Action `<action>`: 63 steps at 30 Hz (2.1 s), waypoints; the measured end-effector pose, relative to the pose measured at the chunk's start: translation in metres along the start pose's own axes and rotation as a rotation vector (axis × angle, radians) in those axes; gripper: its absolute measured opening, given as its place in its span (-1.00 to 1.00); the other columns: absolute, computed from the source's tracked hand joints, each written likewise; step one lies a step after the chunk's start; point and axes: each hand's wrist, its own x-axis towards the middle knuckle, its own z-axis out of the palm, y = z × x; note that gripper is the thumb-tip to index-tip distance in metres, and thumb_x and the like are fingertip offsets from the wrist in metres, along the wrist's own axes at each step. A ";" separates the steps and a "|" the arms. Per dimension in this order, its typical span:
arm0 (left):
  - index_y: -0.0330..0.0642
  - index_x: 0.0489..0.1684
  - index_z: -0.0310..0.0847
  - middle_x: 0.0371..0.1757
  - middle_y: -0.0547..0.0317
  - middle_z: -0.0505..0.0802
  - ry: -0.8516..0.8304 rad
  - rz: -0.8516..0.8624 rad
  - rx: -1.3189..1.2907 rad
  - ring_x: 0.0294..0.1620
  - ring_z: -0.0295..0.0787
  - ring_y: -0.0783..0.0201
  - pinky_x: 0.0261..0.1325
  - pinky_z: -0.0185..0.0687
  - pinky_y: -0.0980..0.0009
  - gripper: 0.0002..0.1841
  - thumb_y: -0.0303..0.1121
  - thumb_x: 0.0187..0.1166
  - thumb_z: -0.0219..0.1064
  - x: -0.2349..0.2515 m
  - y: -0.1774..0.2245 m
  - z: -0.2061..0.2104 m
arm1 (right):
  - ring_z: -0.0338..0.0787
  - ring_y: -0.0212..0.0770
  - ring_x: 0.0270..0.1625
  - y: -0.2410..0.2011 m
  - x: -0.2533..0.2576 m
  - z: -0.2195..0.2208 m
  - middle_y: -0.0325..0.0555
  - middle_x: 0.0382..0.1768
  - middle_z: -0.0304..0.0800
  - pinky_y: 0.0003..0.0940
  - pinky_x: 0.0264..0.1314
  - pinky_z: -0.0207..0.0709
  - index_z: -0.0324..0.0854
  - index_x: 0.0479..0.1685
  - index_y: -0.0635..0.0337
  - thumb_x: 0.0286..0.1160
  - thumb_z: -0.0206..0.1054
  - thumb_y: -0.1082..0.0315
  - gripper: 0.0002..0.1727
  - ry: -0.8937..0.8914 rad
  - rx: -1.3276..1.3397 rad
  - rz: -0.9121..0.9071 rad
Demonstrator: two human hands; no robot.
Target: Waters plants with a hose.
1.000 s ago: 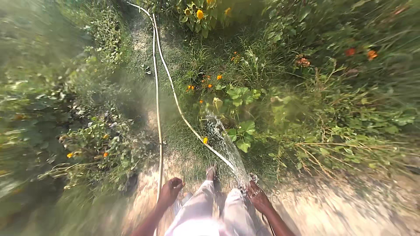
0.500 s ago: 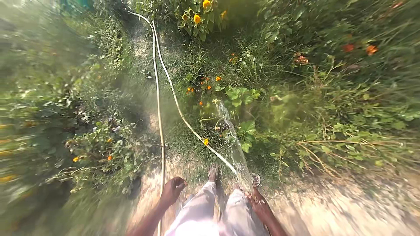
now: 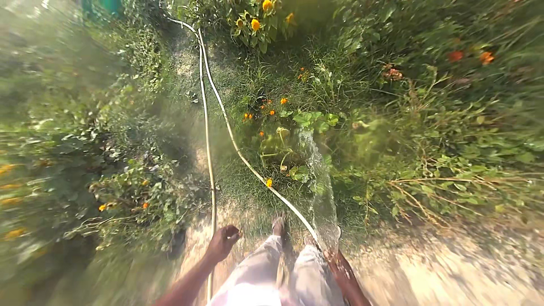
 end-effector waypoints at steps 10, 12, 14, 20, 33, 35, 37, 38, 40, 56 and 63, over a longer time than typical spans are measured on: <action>-0.22 0.09 0.75 -0.03 0.09 0.89 0.005 0.010 -0.045 0.01 0.84 0.27 0.20 0.73 0.23 -0.67 -0.14 0.63 0.38 -0.002 -0.020 -0.002 | 0.57 0.13 0.59 -0.017 0.003 0.002 0.36 0.50 0.57 -0.01 0.72 0.30 0.37 0.62 0.43 0.80 0.15 0.08 -0.37 0.017 -0.002 0.054; -0.22 0.10 0.76 -0.02 0.09 0.89 0.009 0.018 -0.044 0.02 0.84 0.27 0.21 0.73 0.23 -0.65 -0.12 0.63 0.39 -0.002 -0.028 -0.001 | 0.57 0.15 0.58 -0.020 0.007 0.002 0.38 0.49 0.58 0.01 0.71 0.31 0.38 0.61 0.45 0.81 0.15 0.09 -0.38 -0.007 0.001 0.068; -0.19 0.11 0.77 -0.01 0.13 0.90 0.011 0.009 -0.038 0.03 0.84 0.30 0.23 0.73 0.25 -0.64 -0.09 0.63 0.39 -0.003 -0.035 -0.001 | 0.64 0.11 0.51 0.001 0.019 0.013 0.31 0.43 0.65 0.03 0.65 0.40 0.44 0.57 0.38 0.77 0.14 -0.04 -0.33 0.014 -0.021 0.043; -0.17 0.14 0.76 0.03 0.11 0.90 0.014 -0.027 -0.037 0.06 0.84 0.29 0.26 0.73 0.23 -0.64 -0.09 0.64 0.39 -0.006 -0.041 -0.003 | 0.59 0.13 0.57 0.005 0.033 0.023 0.31 0.47 0.62 0.06 0.70 0.34 0.42 0.60 0.37 0.76 0.12 -0.11 -0.28 0.020 -0.057 0.008; -0.21 0.13 0.75 0.02 0.07 0.89 0.033 -0.033 -0.057 0.05 0.84 0.24 0.27 0.70 0.18 -0.67 -0.15 0.65 0.37 -0.010 -0.038 -0.002 | 0.65 0.09 0.46 -0.041 0.051 0.021 0.30 0.37 0.66 0.01 0.62 0.42 0.46 0.52 0.39 0.75 0.16 0.00 -0.37 -0.003 -0.036 -0.070; -0.22 0.13 0.75 0.03 0.06 0.89 0.030 -0.040 -0.058 0.06 0.84 0.23 0.28 0.71 0.19 -0.67 -0.15 0.66 0.37 -0.012 -0.035 -0.003 | 0.60 0.08 0.54 -0.047 0.051 0.019 0.31 0.45 0.61 -0.01 0.69 0.35 0.41 0.59 0.40 0.77 0.13 -0.01 -0.34 -0.007 -0.023 -0.063; -0.24 0.13 0.74 0.02 0.05 0.89 0.034 -0.035 -0.071 0.04 0.84 0.23 0.26 0.71 0.20 -0.66 -0.15 0.66 0.36 -0.013 -0.036 -0.003 | 0.57 0.10 0.58 -0.050 0.050 0.017 0.32 0.49 0.58 -0.01 0.71 0.33 0.38 0.62 0.39 0.78 0.12 -0.01 -0.33 0.000 -0.038 -0.063; -0.25 0.13 0.74 0.03 0.05 0.89 0.035 -0.034 -0.077 0.05 0.84 0.23 0.26 0.71 0.20 -0.66 -0.16 0.66 0.36 -0.013 -0.037 -0.003 | 0.58 0.11 0.57 -0.049 0.050 0.016 0.33 0.48 0.59 0.00 0.69 0.34 0.38 0.61 0.40 0.78 0.13 0.00 -0.33 0.009 -0.053 -0.071; -0.26 0.12 0.74 0.02 0.04 0.89 0.040 -0.032 -0.088 0.05 0.84 0.23 0.26 0.71 0.20 -0.67 -0.16 0.66 0.36 -0.013 -0.038 -0.004 | 0.53 0.15 0.61 -0.049 0.051 0.015 0.37 0.53 0.53 0.01 0.73 0.29 0.32 0.65 0.43 0.78 0.13 0.02 -0.31 -0.001 -0.069 -0.069; -0.20 0.06 0.76 -0.05 0.09 0.89 0.047 -0.030 -0.112 -0.03 0.83 0.27 0.19 0.70 0.23 -0.69 -0.14 0.65 0.37 -0.011 -0.049 -0.003 | 0.60 0.13 0.54 -0.048 0.054 0.020 0.35 0.45 0.60 0.02 0.67 0.37 0.37 0.60 0.43 0.76 0.15 0.08 -0.37 0.004 -0.094 -0.080; -0.27 0.13 0.73 0.01 0.01 0.88 0.024 -0.041 -0.085 0.04 0.83 0.19 0.26 0.68 0.16 -0.65 -0.15 0.67 0.36 -0.013 -0.048 -0.007 | 0.48 0.16 0.66 -0.048 0.048 0.020 0.43 0.58 0.45 -0.04 0.78 0.22 0.26 0.68 0.51 0.77 0.13 0.11 -0.31 0.002 -0.089 -0.108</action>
